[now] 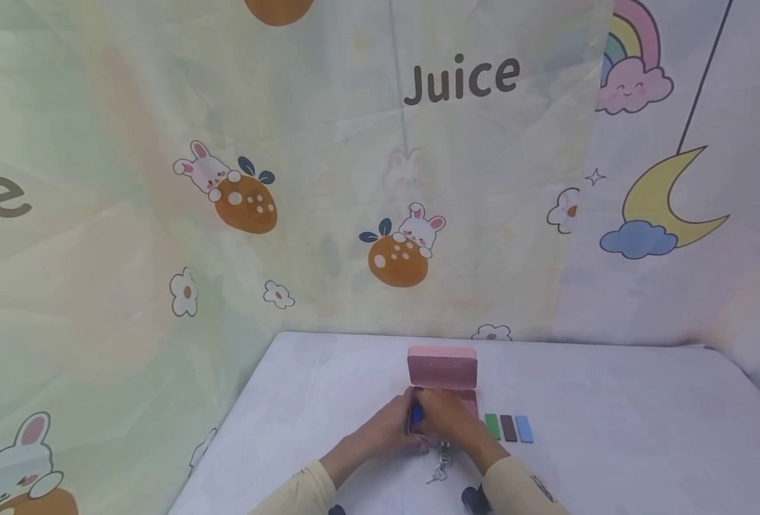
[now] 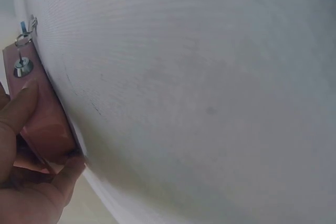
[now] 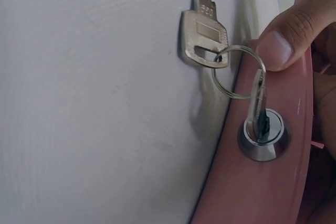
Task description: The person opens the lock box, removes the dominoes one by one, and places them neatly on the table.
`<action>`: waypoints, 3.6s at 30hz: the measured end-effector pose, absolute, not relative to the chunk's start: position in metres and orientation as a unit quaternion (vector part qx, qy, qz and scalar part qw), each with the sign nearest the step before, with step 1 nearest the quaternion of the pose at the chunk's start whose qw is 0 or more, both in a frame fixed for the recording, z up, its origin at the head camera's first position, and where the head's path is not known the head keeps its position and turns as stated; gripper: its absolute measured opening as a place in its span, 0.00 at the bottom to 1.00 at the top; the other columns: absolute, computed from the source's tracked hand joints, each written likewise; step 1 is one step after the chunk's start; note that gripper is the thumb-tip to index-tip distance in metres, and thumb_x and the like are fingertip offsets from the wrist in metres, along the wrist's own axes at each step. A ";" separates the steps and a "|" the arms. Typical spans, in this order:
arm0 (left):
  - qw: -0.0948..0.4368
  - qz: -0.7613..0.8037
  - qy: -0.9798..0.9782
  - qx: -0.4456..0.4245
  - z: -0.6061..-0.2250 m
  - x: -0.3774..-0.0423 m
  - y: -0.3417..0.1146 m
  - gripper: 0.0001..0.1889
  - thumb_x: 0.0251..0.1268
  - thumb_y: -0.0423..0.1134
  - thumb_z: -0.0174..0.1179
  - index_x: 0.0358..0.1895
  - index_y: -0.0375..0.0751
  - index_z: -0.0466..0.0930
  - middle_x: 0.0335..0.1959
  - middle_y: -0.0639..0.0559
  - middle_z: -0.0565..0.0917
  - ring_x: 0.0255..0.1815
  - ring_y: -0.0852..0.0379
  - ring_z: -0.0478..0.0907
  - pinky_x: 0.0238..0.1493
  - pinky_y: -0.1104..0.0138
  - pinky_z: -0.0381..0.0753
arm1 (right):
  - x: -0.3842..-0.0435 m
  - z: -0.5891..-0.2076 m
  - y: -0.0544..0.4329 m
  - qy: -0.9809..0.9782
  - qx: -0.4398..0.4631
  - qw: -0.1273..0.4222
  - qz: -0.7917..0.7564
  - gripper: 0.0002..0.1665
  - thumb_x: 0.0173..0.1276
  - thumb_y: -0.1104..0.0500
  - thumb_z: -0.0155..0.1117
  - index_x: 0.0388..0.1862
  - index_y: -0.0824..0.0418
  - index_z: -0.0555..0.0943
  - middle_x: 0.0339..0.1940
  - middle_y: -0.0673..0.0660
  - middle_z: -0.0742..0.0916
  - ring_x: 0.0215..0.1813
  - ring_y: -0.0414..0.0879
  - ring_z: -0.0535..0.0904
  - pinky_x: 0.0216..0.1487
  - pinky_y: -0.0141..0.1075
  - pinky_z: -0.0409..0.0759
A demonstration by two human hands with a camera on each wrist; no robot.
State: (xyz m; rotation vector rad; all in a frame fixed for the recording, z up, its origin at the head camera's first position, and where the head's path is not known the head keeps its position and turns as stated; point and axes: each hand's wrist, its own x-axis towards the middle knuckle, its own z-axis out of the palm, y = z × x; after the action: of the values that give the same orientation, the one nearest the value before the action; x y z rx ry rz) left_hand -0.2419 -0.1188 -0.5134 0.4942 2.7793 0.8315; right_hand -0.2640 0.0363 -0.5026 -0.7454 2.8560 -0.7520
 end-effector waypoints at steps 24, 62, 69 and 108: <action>0.094 0.277 0.941 0.171 -0.515 -0.243 -0.119 0.54 0.51 0.48 0.78 0.78 0.46 0.51 0.65 0.45 0.75 0.66 0.53 0.75 0.67 0.61 0.76 | -0.264 -0.495 0.044 0.933 -0.249 0.045 -0.257 0.25 0.53 0.59 0.82 0.50 0.59 0.84 0.42 0.54 0.88 0.40 0.46 0.81 0.54 0.53 0.84; 0.081 0.278 0.939 0.184 -0.515 -0.242 -0.119 0.52 0.49 0.46 0.79 0.75 0.51 0.55 0.62 0.48 0.77 0.65 0.54 0.76 0.67 0.60 0.76 | -0.257 -0.473 0.058 0.941 -0.226 0.047 -0.249 0.26 0.50 0.58 0.83 0.49 0.59 0.86 0.24 0.45 0.83 0.28 0.41 0.74 0.33 0.36 0.78; 0.083 0.282 0.939 0.180 -0.514 -0.242 -0.119 0.51 0.48 0.46 0.79 0.75 0.50 0.56 0.62 0.49 0.77 0.63 0.57 0.76 0.67 0.62 0.76 | -0.258 -0.473 0.065 0.945 -0.221 0.041 -0.239 0.26 0.49 0.61 0.83 0.49 0.57 0.85 0.26 0.45 0.81 0.30 0.41 0.73 0.34 0.36 0.76; 0.087 0.286 0.938 0.174 -0.515 -0.241 -0.119 0.51 0.49 0.45 0.79 0.76 0.52 0.56 0.57 0.54 0.78 0.59 0.61 0.77 0.67 0.62 0.76 | -0.261 -0.475 0.100 0.941 -0.174 0.088 -0.276 0.30 0.49 0.59 0.83 0.54 0.60 0.84 0.31 0.49 0.84 0.35 0.44 0.75 0.37 0.39 0.79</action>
State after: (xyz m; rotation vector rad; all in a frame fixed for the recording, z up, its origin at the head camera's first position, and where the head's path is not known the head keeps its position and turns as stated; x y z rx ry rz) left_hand -0.2409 -0.1192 -0.5150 0.5192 2.7952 0.8523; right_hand -0.2613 0.1005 -0.4745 -0.5179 2.8007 -0.8224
